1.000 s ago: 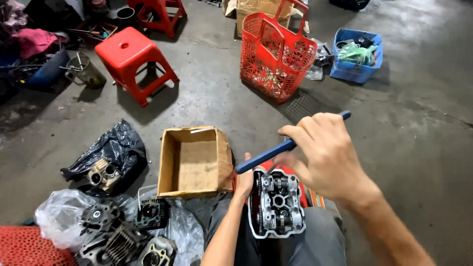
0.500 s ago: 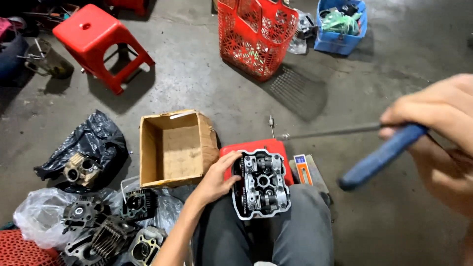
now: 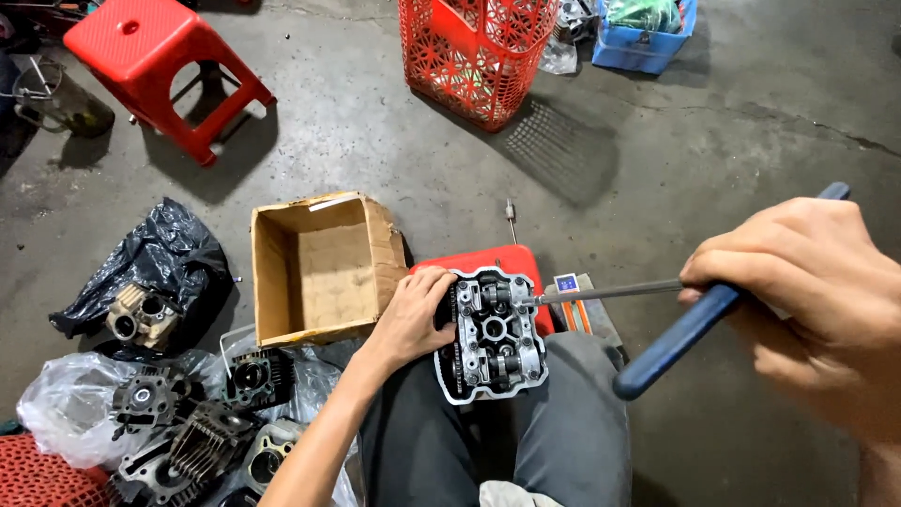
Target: Repairing a motorcycle engine cylinder head using a T-handle wrench and a screwdriver
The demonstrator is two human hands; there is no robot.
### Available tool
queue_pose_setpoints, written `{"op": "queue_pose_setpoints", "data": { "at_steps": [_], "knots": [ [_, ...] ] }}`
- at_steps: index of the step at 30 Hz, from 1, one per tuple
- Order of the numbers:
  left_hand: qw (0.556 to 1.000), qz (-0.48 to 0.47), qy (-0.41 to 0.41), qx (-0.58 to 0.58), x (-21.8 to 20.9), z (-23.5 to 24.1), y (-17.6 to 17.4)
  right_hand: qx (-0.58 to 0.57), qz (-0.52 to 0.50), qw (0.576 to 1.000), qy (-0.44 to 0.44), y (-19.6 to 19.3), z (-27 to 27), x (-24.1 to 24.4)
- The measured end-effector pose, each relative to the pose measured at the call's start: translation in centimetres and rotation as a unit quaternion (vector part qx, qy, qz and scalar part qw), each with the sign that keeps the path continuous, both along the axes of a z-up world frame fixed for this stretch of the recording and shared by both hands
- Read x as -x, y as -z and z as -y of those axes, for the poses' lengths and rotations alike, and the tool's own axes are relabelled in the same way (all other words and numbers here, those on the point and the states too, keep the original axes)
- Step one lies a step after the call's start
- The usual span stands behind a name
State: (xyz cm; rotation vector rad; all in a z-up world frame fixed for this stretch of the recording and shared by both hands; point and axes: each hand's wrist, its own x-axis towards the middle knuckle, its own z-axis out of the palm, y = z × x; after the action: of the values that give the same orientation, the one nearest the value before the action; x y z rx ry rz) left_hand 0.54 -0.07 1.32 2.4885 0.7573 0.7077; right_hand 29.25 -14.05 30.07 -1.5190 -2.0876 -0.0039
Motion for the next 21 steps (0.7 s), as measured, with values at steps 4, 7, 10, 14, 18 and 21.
{"op": "queue_pose_setpoints", "data": {
  "at_steps": [4, 7, 10, 14, 18, 21],
  "knots": [
    [1.0, 0.005, -0.001, 0.014, 0.0, 0.0, 0.0, 0.032, 0.002, 0.999, 0.019, 0.5, -0.3, 0.2],
    [1.0, 0.001, -0.007, 0.028, 0.1, 0.0, 0.3, 0.035, 0.004, 0.999, 0.021, 1.0, -0.4, 0.2],
    [0.999, 0.02, -0.012, 0.042, 0.3, 0.2, 0.4, 0.028, 0.018, 0.999, 0.014, 1.1, -0.7, 0.3],
    [0.983, 0.086, -0.011, 0.161, -0.3, 1.2, -2.3, 0.03, 0.025, 0.998, -0.044, 0.4, -1.8, -0.2],
    [0.968, 0.179, 0.03, 0.174, -3.6, 3.7, -8.4, 0.007, 0.113, 0.987, -0.111, -0.9, -2.9, 1.1],
    [0.955, 0.22, 0.096, 0.172, -6.4, 4.5, -10.3, 0.0, 0.15, 0.977, -0.148, -1.5, -3.7, 1.7]
  ]
}}
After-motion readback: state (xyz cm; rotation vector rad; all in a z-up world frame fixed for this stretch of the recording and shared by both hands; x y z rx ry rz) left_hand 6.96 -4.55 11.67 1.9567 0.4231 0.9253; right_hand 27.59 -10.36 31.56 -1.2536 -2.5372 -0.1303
